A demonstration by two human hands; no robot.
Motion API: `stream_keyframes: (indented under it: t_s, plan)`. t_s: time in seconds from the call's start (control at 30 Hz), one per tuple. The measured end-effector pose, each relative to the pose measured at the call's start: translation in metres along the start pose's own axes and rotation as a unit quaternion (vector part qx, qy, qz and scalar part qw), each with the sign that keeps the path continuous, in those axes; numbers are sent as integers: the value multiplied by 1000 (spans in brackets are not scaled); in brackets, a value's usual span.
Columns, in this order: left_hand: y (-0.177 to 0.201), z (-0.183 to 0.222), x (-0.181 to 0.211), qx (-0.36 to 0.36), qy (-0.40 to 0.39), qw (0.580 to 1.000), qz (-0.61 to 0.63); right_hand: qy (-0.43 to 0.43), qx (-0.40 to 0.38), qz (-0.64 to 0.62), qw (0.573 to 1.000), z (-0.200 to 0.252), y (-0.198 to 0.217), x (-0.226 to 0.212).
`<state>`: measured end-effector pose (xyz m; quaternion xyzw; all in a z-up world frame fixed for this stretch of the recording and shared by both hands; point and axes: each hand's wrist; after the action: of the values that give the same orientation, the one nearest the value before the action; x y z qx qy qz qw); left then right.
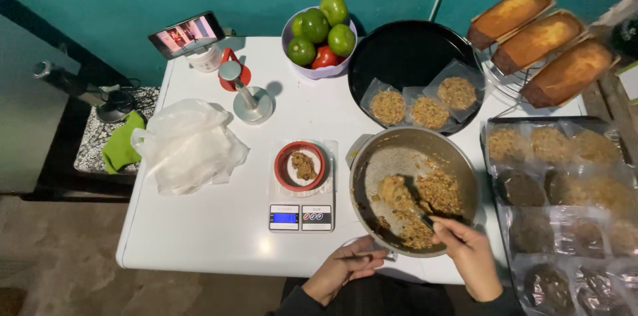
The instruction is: Portioning a food mixture into plastic bags using a spoon, a scale, and a ring mold.
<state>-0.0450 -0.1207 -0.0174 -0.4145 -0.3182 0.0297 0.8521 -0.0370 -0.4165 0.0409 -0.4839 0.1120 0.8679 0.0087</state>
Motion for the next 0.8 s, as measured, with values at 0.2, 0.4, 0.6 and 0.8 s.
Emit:
stream_keyframes:
  t_s: [0.2,0.4,0.6,0.8]
  plan:
    - [78,14,-17,-5,-27,999,-34,179,56,-38,981,18,-51,-38]
    - [104,77,48,49,-6,990,-134,190,98,17,977,42,-156,-66]
    - [132,117,94,80,53,981,-171,330,138,250,900,40,-259,-69]
    - [157,136,124,61,79,976,-194,154,115,361,913,31,-297,-58]
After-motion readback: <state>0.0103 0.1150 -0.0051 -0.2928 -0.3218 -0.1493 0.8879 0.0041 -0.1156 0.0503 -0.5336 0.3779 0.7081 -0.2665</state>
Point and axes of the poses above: each hand's wrist, its own z-axis away from the middle knuckle, its own y-axis out of the back of the hand, x = y × z, and after that the axes turned 4 degrees about -x, right-handed
